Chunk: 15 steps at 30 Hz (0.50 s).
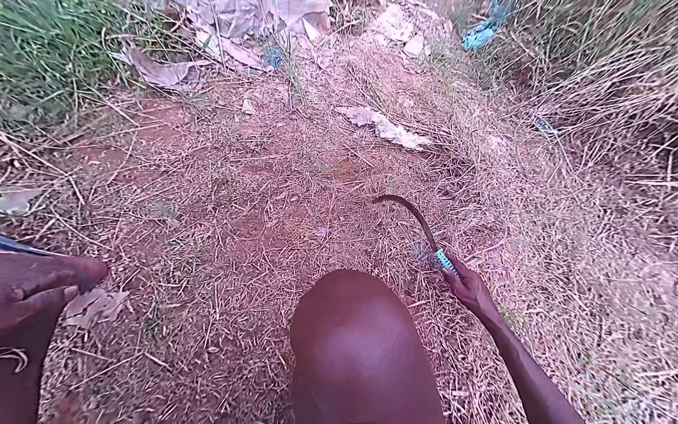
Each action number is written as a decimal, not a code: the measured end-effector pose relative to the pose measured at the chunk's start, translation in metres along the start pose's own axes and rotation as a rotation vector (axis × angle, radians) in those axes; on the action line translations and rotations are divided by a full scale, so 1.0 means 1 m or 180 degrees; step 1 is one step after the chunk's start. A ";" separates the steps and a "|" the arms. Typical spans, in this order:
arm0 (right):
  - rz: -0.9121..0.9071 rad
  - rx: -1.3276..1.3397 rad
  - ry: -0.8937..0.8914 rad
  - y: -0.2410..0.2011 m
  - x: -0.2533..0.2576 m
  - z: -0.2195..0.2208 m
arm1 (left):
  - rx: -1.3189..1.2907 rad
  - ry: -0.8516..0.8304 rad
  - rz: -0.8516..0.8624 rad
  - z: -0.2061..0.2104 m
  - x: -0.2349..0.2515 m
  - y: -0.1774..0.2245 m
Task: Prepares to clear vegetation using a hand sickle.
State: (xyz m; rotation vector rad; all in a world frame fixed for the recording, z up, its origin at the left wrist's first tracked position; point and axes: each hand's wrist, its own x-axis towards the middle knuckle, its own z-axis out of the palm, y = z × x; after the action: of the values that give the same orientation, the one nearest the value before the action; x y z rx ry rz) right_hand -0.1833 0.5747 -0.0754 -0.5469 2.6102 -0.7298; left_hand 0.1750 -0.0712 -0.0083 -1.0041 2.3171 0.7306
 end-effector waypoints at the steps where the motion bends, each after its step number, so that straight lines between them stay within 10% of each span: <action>1: 0.0112 -0.0069 0.0141 0.016 -0.009 -0.012 | -0.0030 0.0079 -0.0036 0.001 -0.001 0.002; 6: 0.0572 -0.0750 0.0838 0.054 -0.036 -0.063 | 0.0146 0.0088 0.0167 0.007 0.002 0.000; 11: 0.1665 0.0344 0.1708 0.107 -0.054 -0.102 | 0.0065 0.0248 0.0119 0.012 0.002 0.000; 15: 0.1180 0.1036 0.1832 0.085 -0.077 -0.094 | 0.0823 0.0190 0.0162 -0.001 -0.012 0.046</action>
State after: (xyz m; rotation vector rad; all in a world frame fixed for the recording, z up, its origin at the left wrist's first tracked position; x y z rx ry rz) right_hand -0.1817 0.7153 -0.0285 0.2838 2.8690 -1.2920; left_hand 0.1473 -0.0390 0.0126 -0.8631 2.4198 0.4101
